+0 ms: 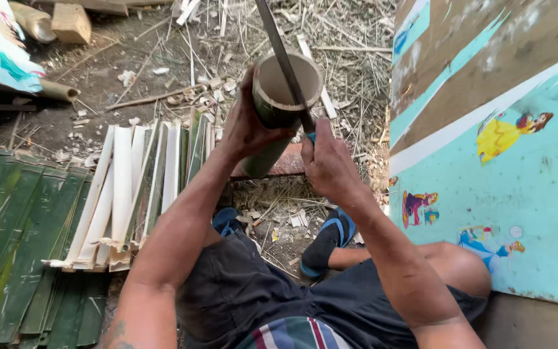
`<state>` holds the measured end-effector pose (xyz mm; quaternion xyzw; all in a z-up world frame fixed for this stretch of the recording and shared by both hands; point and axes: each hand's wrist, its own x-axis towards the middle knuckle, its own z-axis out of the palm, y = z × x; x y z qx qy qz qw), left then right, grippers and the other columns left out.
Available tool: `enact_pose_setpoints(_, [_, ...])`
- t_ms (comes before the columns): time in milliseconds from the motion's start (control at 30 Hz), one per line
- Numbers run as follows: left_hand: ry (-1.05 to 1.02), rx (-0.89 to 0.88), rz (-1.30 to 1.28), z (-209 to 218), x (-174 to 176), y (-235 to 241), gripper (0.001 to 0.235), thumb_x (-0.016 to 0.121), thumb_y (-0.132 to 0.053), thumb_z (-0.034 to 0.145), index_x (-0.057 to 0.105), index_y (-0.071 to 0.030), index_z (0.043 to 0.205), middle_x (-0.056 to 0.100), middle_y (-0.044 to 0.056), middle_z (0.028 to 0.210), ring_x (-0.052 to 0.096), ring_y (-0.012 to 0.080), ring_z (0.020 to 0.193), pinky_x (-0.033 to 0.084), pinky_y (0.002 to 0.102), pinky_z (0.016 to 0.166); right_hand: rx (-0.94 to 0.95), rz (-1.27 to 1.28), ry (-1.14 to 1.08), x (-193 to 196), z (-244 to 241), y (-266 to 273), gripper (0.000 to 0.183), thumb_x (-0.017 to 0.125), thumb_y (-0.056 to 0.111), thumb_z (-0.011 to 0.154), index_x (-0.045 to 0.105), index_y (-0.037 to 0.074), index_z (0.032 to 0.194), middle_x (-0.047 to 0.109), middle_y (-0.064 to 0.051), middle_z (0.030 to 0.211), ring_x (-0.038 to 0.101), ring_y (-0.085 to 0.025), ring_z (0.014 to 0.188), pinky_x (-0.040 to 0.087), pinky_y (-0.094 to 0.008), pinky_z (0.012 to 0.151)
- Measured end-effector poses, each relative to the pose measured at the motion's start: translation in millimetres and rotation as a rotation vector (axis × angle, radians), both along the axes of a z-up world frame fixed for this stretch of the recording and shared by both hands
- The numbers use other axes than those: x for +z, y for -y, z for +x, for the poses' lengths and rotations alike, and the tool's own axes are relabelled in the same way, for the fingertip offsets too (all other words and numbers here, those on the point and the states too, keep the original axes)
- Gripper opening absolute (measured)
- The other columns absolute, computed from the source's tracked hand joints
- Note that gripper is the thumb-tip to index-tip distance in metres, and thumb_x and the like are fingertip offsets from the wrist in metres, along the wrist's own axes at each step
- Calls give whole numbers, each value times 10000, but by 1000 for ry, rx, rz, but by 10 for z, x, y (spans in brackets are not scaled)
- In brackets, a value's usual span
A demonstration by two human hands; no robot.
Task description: The person splits bamboo stalks into thin strips using a machete and a wooden block. They repeatedly cut the bamboo, separate the resulting strips, and stack them on the ground.
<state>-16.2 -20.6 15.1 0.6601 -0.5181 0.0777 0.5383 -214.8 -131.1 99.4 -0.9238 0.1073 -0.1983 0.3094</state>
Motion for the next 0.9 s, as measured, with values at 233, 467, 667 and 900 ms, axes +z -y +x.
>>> enact_pose_setpoints(233, [-22,-45,-1,-134,13,284,1320,1012,-449,728,55,-285,1622,507,251,1511,600,487,1328,566,575,1078,10,800,-107,-364,-259,293,178,605,144,1004,524,21,1105,507,-37,724,505,-162,550,432,-388,482])
enact_pose_setpoints(467, [-42,4,46,-320,-1,425,1322,1006,-428,730,42,-262,1619,504,268,1506,611,488,1295,585,555,1042,-190,159,21,-499,-368,447,223,649,149,1002,492,15,1084,538,-64,709,541,-182,602,460,-376,546])
enact_pose_setpoints(667, [105,283,-29,-511,-60,480,1486,1019,-469,573,-32,-187,1584,420,270,1455,541,450,1274,510,610,1025,-209,268,-103,-146,-233,220,252,616,174,1051,440,22,1148,534,-100,717,555,-206,574,451,-387,513])
enact_pose_setpoints(900, [-73,3,56,-254,-176,283,1409,1047,-403,696,21,-261,1651,381,223,1610,499,429,1457,529,583,1167,-39,484,64,346,-788,-189,441,508,176,1093,341,29,1474,602,-27,886,623,-111,694,525,-296,574])
